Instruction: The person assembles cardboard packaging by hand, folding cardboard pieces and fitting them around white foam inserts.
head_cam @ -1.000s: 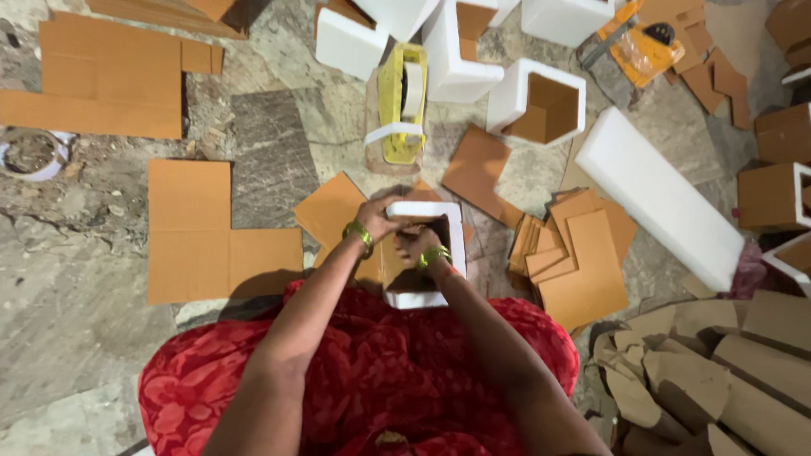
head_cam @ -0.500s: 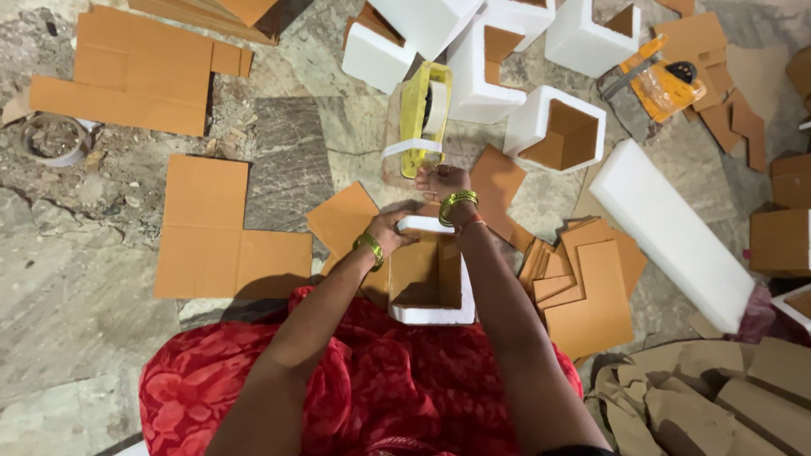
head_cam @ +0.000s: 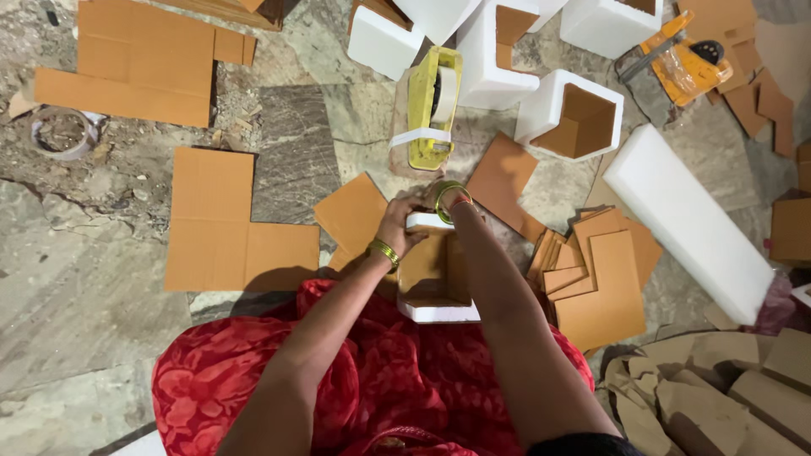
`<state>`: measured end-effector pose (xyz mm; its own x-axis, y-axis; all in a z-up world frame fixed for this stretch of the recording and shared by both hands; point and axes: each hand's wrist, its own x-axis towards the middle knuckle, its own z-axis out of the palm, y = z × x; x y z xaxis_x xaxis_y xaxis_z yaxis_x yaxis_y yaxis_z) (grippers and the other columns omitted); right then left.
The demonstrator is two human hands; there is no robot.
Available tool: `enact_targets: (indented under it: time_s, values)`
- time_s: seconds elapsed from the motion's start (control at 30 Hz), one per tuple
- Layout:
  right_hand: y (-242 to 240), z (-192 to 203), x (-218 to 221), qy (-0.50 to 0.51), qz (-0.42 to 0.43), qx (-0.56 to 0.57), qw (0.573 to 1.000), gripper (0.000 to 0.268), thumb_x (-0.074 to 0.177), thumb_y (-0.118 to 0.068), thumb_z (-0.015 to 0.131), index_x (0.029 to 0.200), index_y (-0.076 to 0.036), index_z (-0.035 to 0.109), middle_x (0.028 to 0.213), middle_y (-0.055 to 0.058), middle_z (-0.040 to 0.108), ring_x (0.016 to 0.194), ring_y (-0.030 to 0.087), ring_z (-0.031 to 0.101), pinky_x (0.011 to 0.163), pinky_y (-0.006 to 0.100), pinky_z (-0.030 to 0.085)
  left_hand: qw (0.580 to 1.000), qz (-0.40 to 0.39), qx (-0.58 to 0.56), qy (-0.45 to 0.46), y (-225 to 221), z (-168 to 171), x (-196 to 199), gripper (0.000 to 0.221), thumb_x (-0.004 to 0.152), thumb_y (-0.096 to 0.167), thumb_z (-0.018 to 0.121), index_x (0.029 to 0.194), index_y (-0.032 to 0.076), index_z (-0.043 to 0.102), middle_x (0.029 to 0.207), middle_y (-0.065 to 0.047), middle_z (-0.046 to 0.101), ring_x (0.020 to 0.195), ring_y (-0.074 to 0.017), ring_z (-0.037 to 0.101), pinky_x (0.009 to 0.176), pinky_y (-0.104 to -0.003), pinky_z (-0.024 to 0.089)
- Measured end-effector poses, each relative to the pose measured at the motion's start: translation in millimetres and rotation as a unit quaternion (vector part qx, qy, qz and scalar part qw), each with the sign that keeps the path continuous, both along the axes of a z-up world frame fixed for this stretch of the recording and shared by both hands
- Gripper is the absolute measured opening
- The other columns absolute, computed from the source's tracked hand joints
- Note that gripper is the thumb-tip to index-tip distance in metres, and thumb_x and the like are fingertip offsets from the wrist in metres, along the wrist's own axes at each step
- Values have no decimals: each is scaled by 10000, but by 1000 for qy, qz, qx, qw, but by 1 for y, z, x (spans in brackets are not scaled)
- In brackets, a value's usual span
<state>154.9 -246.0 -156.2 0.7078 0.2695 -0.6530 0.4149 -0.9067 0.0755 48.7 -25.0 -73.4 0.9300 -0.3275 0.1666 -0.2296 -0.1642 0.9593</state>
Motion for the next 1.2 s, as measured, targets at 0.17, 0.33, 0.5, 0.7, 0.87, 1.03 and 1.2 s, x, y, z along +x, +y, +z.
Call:
enact_targets:
  time_s: [0.17,0.33,0.5,0.7,0.87,1.03,1.2]
  values:
    - [-17,-16,-18,3,-101,8,995,417,966,-416,539,1187,-127,744,1229,127,726,1100,249,713,919,408,557,989,51,109,-85,3,4,-8,786,504,214,984,1243,245,717,1011,-111,566,998,-329,552,887,-458,497]
    - [-7,-7,-30,-26,-170,41,984,385,949,-422,598,1154,-145,771,1247,155,722,1121,298,691,953,437,533,986,27,158,-49,-1,-28,-4,591,548,403,964,1087,258,770,1118,-49,604,1149,-304,527,944,-480,464]
    - [-2,33,-42,-141,-199,237,940,355,931,-429,657,1121,-164,797,1265,182,718,1141,347,668,987,465,508,975,-7,221,-34,0,-38,3,653,569,471,926,1168,292,738,1167,-28,603,1192,-307,489,984,-509,414]
    - [30,129,-88,-106,-69,218,968,470,868,-539,748,1084,-122,771,1183,189,712,1099,362,665,962,467,513,969,12,246,-21,4,-21,0,605,651,405,886,1218,264,732,1239,-30,605,1205,-297,502,1010,-481,415]
    - [26,171,-144,-229,-217,164,935,511,784,-522,781,1041,-81,742,998,144,751,905,307,720,785,443,574,985,-14,71,156,21,32,-9,601,734,364,866,1256,137,675,1107,-82,743,1029,-245,706,925,-392,557]
    - [15,195,-203,-331,-415,355,770,637,791,-457,822,1321,-130,681,820,154,744,699,268,727,636,393,567,972,-104,111,176,27,69,9,632,734,339,837,1297,110,664,1120,-136,746,1009,-280,725,890,-406,571]
    - [-10,191,-208,-296,-276,419,813,792,720,-428,897,1343,-49,587,1005,227,715,897,338,712,738,431,576,919,-164,357,41,22,103,23,440,812,355,799,1202,166,719,1154,-132,743,1076,-319,700,966,-437,550]
